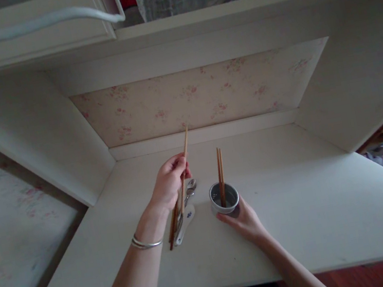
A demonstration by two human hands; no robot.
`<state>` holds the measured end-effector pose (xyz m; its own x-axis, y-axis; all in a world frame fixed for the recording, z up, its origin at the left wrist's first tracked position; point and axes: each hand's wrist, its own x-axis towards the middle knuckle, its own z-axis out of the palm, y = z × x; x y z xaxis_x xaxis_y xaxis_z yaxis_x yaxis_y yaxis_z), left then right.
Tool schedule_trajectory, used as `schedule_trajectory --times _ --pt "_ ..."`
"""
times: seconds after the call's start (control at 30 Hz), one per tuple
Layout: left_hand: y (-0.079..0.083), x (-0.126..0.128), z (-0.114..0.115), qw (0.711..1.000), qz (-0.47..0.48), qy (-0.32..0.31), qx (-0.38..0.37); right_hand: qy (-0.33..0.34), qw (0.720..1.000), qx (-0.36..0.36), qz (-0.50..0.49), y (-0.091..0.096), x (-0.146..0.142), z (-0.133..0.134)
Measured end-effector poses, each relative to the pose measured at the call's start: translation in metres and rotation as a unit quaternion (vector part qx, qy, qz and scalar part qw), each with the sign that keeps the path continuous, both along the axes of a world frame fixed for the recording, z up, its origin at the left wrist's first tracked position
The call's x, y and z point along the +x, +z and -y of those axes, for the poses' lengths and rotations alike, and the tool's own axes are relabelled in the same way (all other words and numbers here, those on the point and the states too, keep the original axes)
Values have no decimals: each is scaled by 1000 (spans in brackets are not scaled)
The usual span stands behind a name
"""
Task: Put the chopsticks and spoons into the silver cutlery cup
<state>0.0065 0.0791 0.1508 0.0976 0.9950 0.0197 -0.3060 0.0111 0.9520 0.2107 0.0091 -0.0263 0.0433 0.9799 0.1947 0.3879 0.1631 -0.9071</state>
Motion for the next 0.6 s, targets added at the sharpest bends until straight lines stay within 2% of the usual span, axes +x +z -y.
schedule_trajectory --times 0.17,0.37,0.47,0.6 --pt "-7 30 -14 999 37 -10 2 -7 1000 -7 3 0 0 -1" --pt "-30 53 -23 998 54 23 10 -2 1000 0 -4 0 1 -2" --pt "-46 58 -25 999 -15 21 29 -5 1000 -4 -1 2 1 -1" --pt "-65 60 -22 974 -211 18 80 -6 1000 -4 1 6 1 0"
